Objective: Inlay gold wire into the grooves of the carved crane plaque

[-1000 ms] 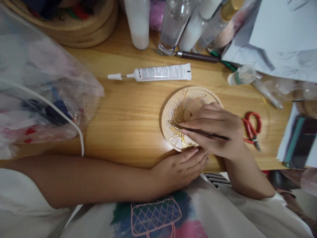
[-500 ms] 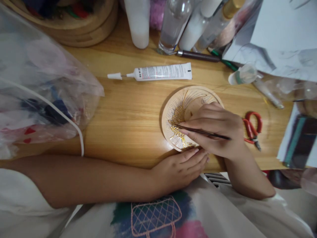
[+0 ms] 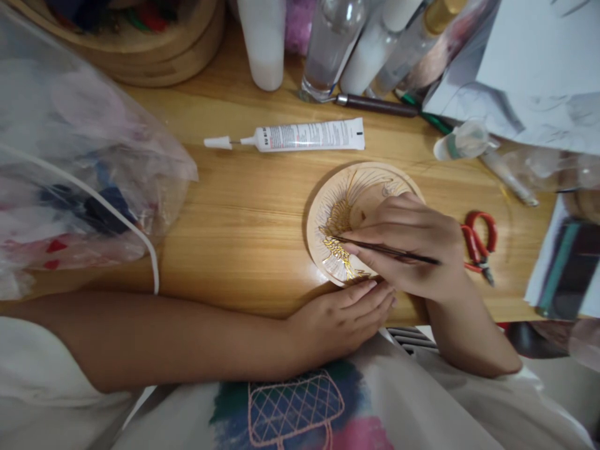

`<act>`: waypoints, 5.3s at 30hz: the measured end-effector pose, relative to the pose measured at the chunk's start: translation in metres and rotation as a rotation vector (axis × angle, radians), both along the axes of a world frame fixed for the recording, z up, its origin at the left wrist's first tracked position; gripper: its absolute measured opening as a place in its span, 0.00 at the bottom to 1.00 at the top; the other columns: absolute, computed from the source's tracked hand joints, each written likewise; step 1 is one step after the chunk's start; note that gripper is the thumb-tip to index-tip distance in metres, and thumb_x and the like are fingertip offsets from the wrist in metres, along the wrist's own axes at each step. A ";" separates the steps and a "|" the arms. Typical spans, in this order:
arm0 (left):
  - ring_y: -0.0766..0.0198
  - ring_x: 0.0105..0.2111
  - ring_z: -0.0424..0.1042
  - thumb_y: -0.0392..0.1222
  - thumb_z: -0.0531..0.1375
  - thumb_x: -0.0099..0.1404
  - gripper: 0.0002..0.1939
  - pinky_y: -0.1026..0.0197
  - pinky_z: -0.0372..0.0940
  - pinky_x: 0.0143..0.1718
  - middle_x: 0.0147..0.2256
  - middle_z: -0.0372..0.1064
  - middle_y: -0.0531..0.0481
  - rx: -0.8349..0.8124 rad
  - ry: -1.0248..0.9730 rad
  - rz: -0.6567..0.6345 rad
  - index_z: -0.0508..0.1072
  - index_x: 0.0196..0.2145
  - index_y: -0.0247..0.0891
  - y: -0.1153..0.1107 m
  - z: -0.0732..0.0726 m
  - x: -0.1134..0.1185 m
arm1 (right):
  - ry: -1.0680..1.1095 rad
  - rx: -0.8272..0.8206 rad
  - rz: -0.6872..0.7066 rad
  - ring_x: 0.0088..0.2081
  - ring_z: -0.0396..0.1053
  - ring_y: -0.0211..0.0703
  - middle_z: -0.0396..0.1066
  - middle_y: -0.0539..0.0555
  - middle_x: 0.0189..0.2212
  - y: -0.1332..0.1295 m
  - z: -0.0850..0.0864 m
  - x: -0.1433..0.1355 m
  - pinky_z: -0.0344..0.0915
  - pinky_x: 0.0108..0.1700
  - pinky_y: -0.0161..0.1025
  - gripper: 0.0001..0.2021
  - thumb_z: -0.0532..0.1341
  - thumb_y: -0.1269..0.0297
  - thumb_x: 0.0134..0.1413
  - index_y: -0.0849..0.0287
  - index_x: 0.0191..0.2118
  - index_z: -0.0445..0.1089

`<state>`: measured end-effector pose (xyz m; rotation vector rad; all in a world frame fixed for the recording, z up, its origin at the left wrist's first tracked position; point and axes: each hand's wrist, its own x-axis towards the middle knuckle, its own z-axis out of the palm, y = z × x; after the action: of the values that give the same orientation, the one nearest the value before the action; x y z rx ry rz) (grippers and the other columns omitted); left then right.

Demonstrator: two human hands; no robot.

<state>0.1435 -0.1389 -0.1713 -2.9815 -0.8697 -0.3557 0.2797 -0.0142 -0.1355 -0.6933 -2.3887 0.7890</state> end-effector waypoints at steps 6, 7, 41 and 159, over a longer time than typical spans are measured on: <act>0.63 0.63 0.62 0.38 0.44 0.75 0.23 0.57 0.55 0.66 0.64 0.63 0.46 0.003 0.010 -0.008 0.64 0.64 0.35 0.001 0.001 0.000 | 0.001 0.001 0.012 0.27 0.73 0.40 0.75 0.52 0.25 0.002 0.001 0.000 0.64 0.32 0.41 0.02 0.66 0.68 0.57 0.57 0.35 0.77; 0.63 0.63 0.62 0.37 0.44 0.75 0.23 0.58 0.56 0.66 0.64 0.63 0.47 0.003 0.010 -0.006 0.64 0.64 0.35 0.001 0.002 0.000 | -0.004 0.000 0.013 0.27 0.73 0.40 0.75 0.52 0.25 0.002 0.001 0.000 0.64 0.31 0.41 0.02 0.66 0.68 0.57 0.57 0.35 0.77; 0.63 0.63 0.62 0.38 0.44 0.76 0.23 0.58 0.56 0.66 0.64 0.62 0.48 0.000 0.029 -0.015 0.64 0.64 0.36 0.000 0.002 -0.001 | 0.021 -0.009 0.017 0.28 0.74 0.40 0.75 0.52 0.25 0.002 0.000 -0.001 0.66 0.33 0.41 0.01 0.66 0.68 0.57 0.58 0.35 0.77; 0.44 0.60 0.67 0.47 0.61 0.67 0.24 0.41 0.62 0.61 0.58 0.67 0.33 -0.067 -0.067 0.271 0.68 0.58 0.36 0.054 0.021 -0.104 | 0.303 -0.433 -0.495 0.31 0.74 0.41 0.76 0.50 0.26 0.009 -0.010 -0.001 0.73 0.36 0.42 0.08 0.71 0.58 0.50 0.54 0.28 0.76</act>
<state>0.0393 -0.0845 -0.1503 -2.8697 -1.2972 -0.4263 0.2785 -0.0048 -0.1455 -1.1826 -1.6825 1.1019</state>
